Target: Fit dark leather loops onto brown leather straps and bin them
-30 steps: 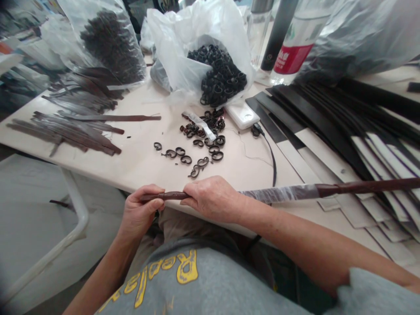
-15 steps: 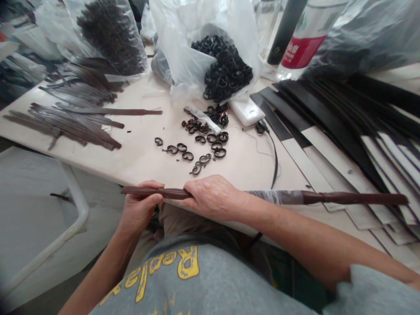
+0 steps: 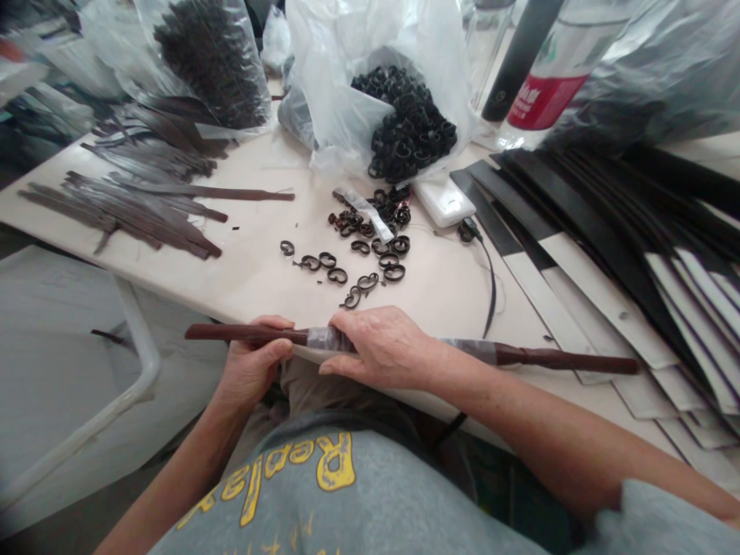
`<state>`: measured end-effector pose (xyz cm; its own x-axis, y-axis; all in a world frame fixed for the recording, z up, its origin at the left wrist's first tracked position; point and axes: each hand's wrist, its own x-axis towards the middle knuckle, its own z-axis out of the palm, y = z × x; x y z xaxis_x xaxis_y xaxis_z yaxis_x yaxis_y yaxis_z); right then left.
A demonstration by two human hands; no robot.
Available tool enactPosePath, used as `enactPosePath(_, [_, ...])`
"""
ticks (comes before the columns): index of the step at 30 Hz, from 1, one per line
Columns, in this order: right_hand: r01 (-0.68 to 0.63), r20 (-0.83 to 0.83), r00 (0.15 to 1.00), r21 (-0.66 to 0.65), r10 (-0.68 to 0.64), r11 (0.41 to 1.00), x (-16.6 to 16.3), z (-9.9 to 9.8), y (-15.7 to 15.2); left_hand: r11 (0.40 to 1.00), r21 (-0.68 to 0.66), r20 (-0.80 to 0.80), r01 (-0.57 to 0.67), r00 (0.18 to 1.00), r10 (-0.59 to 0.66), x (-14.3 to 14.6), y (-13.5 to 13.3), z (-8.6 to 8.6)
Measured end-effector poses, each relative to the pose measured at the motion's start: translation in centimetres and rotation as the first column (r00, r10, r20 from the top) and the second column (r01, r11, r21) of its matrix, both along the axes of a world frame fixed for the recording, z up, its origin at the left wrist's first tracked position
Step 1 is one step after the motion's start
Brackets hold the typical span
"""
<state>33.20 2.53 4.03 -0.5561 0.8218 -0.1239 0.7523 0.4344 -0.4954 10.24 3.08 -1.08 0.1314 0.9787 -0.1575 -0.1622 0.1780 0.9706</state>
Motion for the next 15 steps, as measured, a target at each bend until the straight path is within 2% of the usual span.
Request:
enactPosePath(2, [0.041,0.021,0.999,0.013,-0.041,0.999,0.8,0.1,0.2,0.997,-0.016,0.076,-0.071,0.994,0.072,-1.0,0.4,0.4])
enactPosePath(4, [0.072,0.011,0.997,0.023,-0.072,0.997,1.1,0.2,0.2,0.997,-0.023,0.139,-0.073,0.987,0.076,-1.3,0.4,1.0])
enactPosePath(7, [0.072,-0.018,0.997,0.023,-0.071,0.997,0.4,0.4,-0.2,0.996,-0.024,0.137,0.091,0.987,-0.087,-0.4,-0.8,1.9])
enactPosePath(10, [0.03,-0.076,0.997,0.042,-0.027,0.999,-0.6,0.5,-1.0,0.964,0.052,0.059,0.261,0.963,-0.263,1.5,-2.8,2.3])
enactPosePath(13, [-0.035,-0.161,0.985,0.146,0.059,0.989,0.0,-0.2,-1.3,0.947,0.121,0.081,0.297,0.948,-0.308,2.5,-3.3,2.3])
enactPosePath(15, [-0.06,-0.195,0.975,0.244,0.109,0.968,1.6,-1.6,-0.5,0.965,0.114,0.146,0.236,0.957,-0.252,1.6,-2.5,2.8])
